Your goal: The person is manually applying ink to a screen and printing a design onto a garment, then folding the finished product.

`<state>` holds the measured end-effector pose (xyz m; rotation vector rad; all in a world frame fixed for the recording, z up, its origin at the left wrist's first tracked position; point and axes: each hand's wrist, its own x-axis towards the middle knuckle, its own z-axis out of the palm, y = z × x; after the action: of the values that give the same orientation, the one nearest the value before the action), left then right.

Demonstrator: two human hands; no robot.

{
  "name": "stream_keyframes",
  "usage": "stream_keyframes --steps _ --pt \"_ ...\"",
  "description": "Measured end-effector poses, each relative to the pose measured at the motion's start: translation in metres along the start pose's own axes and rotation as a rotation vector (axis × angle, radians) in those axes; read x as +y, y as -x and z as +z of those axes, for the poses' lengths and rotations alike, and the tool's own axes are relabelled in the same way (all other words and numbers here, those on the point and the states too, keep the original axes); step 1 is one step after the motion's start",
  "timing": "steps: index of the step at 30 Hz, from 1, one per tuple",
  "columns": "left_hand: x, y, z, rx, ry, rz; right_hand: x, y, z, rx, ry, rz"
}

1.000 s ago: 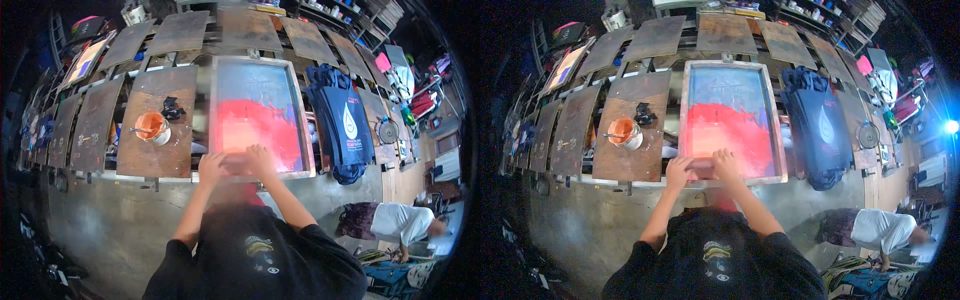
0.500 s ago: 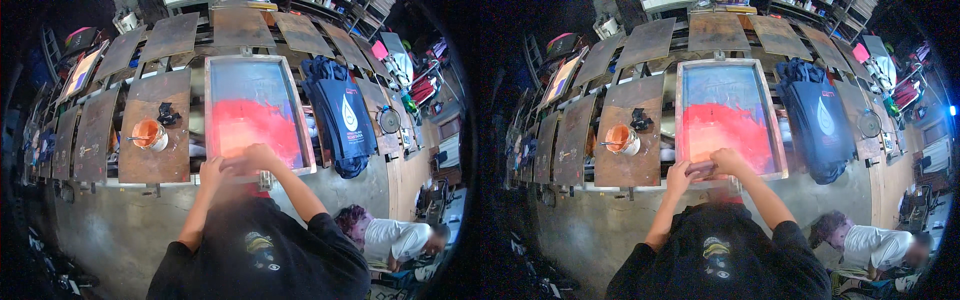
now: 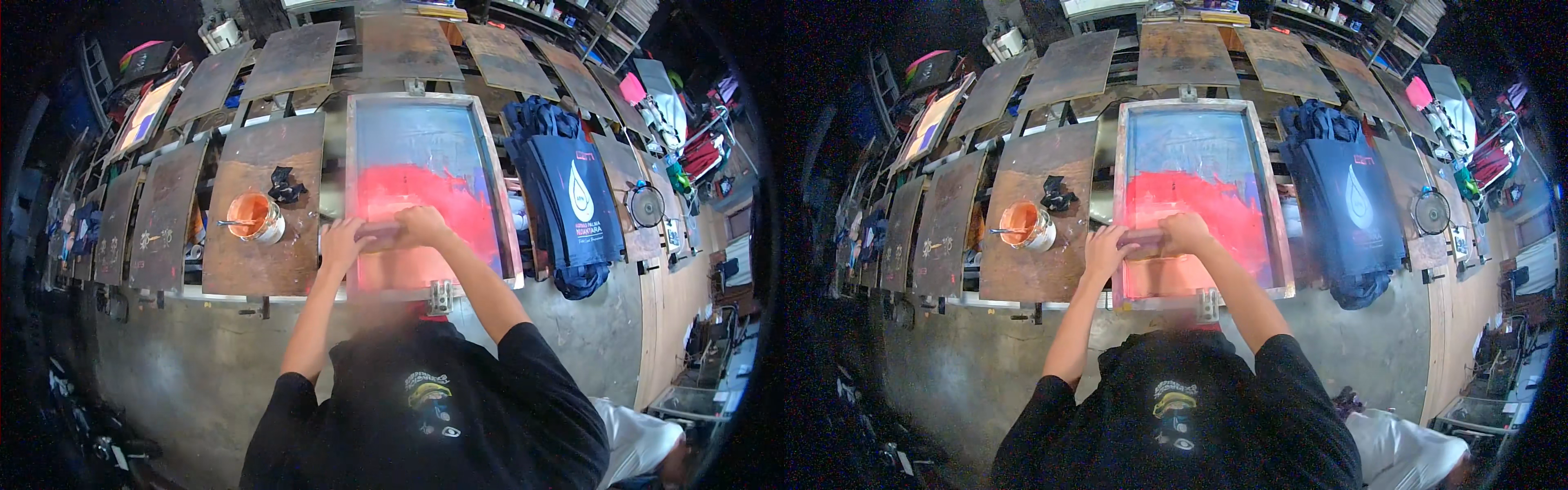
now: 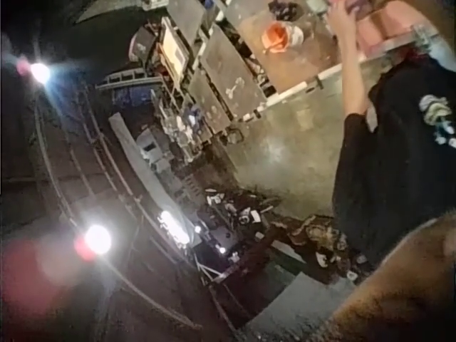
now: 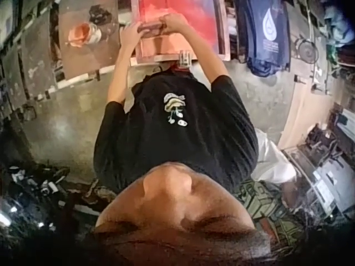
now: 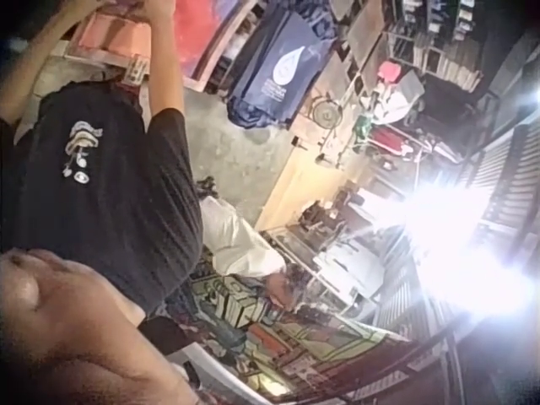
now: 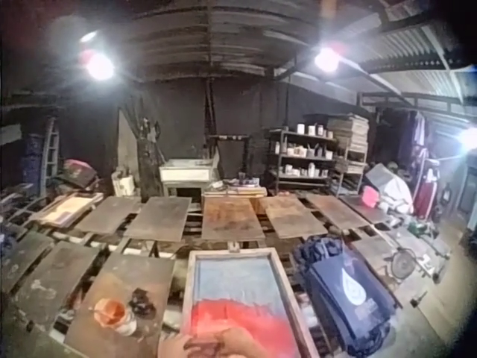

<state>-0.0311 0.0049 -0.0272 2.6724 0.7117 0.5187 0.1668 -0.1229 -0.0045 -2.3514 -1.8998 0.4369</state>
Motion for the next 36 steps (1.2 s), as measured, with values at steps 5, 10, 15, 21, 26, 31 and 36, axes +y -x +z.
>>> stream_keyframes --steps 5,10,15,21,26,31,36 --pt "0.006 -0.001 -0.012 -0.137 0.057 0.063 -0.009 0.014 -0.012 -0.005 0.018 0.077" --pt "0.024 0.034 -0.011 -0.293 0.032 0.077 0.000 0.047 0.023 -0.088 -0.034 -0.027" --pt "0.026 0.044 0.005 -0.122 0.100 0.036 0.002 0.041 0.029 -0.125 -0.050 0.066" --pt "0.020 0.019 0.011 -0.026 0.009 0.027 0.005 0.027 0.010 0.084 -0.027 0.022" --pt "0.012 -0.004 0.011 0.126 -0.031 0.106 0.001 0.018 0.014 0.353 0.089 0.013" --pt "0.002 0.019 0.008 -0.013 0.029 0.105 -0.019 0.032 0.009 0.046 0.086 0.089" --pt "0.011 0.048 -0.004 -0.247 0.161 0.196 -0.036 0.073 -0.013 -0.214 -0.119 0.066"
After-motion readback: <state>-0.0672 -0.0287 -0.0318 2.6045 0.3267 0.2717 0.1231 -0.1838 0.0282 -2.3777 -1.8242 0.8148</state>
